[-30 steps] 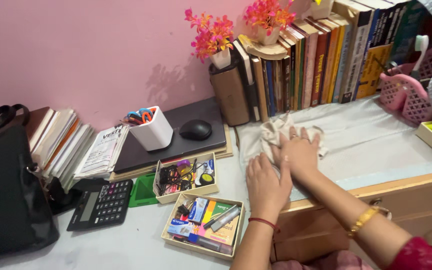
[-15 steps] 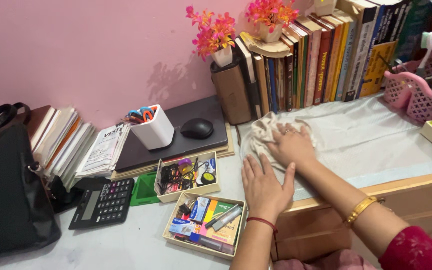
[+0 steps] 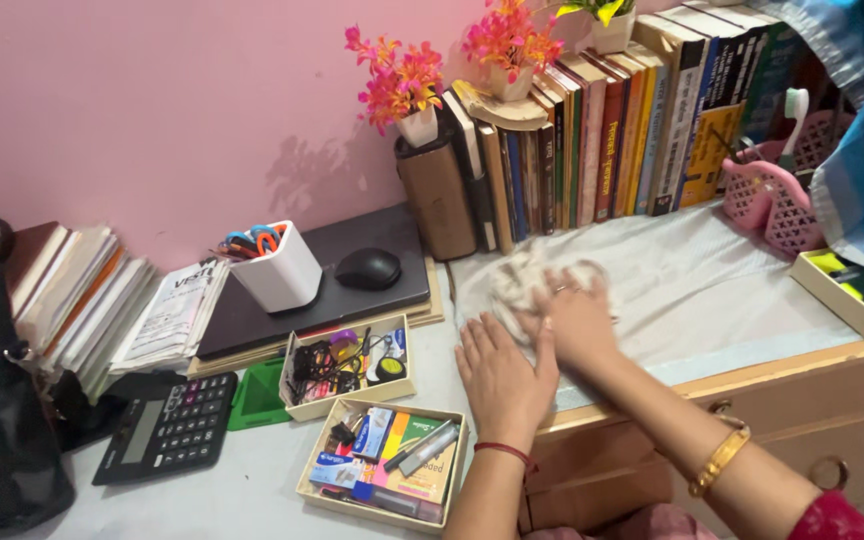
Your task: The person wipes a desk surface and several small objects using a white cloth. They clean a green plastic case, a small box containing stationery, and a pink basket holding a toothbrush and other items. The person moves these items aside to wipe the underlying surface and then returns them to the desk.
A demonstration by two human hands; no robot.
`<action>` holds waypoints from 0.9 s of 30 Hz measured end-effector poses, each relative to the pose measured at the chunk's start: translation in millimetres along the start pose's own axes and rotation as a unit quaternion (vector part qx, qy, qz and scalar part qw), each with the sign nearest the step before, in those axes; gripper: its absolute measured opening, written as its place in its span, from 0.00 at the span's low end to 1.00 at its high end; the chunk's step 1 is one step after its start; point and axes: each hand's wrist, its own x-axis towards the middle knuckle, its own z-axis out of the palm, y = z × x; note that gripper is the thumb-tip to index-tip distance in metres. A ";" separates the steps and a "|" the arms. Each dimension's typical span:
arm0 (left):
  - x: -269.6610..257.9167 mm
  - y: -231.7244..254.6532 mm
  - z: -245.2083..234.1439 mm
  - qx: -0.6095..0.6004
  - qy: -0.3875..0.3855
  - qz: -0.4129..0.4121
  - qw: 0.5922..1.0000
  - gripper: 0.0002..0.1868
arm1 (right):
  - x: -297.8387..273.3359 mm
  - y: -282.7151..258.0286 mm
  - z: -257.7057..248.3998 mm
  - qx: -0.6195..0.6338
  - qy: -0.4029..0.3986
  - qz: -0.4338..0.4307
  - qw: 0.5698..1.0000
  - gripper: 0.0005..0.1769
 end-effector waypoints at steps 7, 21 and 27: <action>-0.8 -10.8 5.8 0.008 0.017 0.032 0.999 0.51 | 18.6 -26.8 16.4 0.094 0.008 -0.084 0.992 0.28; -4.2 -11.7 8.1 0.048 -0.038 0.023 0.998 0.48 | 34.9 17.7 3.9 0.106 0.032 0.042 0.993 0.31; -4.5 -14.3 13.8 0.084 -0.033 0.036 0.995 0.41 | -3.4 22.6 -3.4 0.061 0.067 0.081 0.993 0.26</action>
